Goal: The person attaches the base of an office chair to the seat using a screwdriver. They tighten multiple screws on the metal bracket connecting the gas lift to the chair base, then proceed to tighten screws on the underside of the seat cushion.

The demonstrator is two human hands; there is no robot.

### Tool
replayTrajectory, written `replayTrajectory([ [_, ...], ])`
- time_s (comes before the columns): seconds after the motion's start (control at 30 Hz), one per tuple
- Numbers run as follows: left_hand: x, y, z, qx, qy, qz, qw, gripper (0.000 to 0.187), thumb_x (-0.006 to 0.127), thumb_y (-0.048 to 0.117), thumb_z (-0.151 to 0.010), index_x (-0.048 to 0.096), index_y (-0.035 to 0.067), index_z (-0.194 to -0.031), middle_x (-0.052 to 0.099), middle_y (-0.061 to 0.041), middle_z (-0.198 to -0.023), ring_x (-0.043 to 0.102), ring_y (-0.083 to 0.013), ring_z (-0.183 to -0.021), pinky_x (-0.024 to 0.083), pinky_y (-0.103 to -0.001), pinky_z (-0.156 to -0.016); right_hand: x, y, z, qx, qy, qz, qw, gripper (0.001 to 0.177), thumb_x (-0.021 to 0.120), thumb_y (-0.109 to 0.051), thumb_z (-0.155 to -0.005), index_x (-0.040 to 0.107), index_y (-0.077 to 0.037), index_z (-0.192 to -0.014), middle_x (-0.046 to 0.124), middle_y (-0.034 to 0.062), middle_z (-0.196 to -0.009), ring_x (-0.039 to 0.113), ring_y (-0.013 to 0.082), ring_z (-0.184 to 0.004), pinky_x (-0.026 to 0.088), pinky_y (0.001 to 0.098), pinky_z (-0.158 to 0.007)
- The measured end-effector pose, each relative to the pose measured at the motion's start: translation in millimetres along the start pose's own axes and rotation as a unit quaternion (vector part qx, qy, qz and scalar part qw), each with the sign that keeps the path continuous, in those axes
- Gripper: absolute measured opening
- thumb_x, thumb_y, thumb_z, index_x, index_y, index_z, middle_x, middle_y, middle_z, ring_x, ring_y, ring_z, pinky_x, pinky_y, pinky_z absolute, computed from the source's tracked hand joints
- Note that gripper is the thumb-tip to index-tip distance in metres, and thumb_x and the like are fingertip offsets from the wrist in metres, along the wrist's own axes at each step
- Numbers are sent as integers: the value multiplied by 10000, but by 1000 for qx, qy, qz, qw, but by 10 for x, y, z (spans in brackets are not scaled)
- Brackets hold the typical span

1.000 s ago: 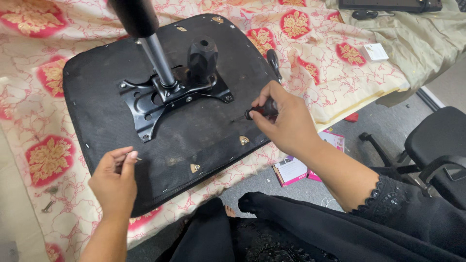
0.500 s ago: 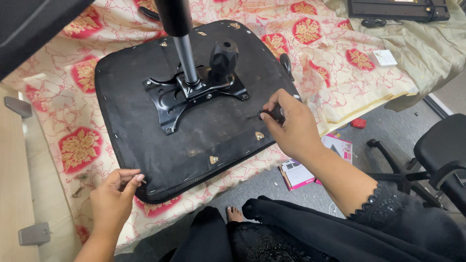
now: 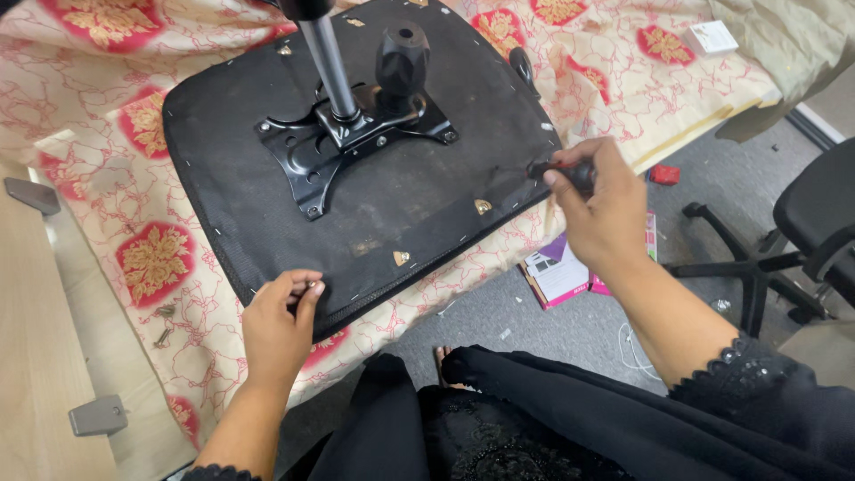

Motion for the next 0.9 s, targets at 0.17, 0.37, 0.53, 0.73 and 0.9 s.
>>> replayTrajectory([
  [0.17, 295, 142, -209, 8, -38, 80, 996, 125, 746, 112, -914, 727, 55, -1023, 767, -109, -902, 757, -206, -802, 580, -312, -753, -287, 208, 9, 29, 61, -74, 995, 234, 693, 35, -1058, 473, 6, -1132, 736, 142, -1156, 717, 105, -856, 599, 232, -702],
  [0.37, 585, 187, -333, -29, 6, 137, 990, 150, 761, 109, -924, 680, 12, -1007, 770, -117, -908, 759, -171, -819, 581, -283, -763, -371, 127, 94, 46, 41, -122, 991, 242, 715, 22, -1052, 483, -14, -1112, 746, 133, -1105, 668, 79, -752, 547, 225, -657],
  [0.53, 666, 75, -385, -62, 47, 210, 975, 127, 770, 51, -928, 667, 3, -986, 763, -87, -916, 736, -124, -842, 577, -253, -790, -296, 6, 127, 100, 1, -97, 990, 215, 713, -8, -989, 510, -30, -1055, 747, 88, -1014, 647, 60, -675, 529, 219, -592],
  [0.73, 553, -166, -680, -71, 137, 128, 980, 137, 807, 56, -926, 681, 17, -963, 756, -73, -907, 727, -109, -827, 568, -243, -760, -227, -81, 14, 122, -57, -60, 989, 200, 712, -32, -963, 522, -34, -1025, 731, 63, -958, 634, 58, -657, 526, 220, -570],
  [0.9, 546, -291, -911, -71, 147, 124, 979, 148, 815, 72, -926, 681, 25, -966, 757, -65, -886, 732, -115, -803, 561, -245, -731, -228, -103, -120, 132, -92, -37, 986, 204, 715, -38, -941, 527, -38, -1021, 720, 61, -913, 632, 72, -649, 521, 242, -568],
])
Point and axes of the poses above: each hand's wrist, its own z-axis away from the middle knuckle, its own x-axis out of the palm, y = z × x, the point moved 3 cm from there along -z, towards the middle knuckle
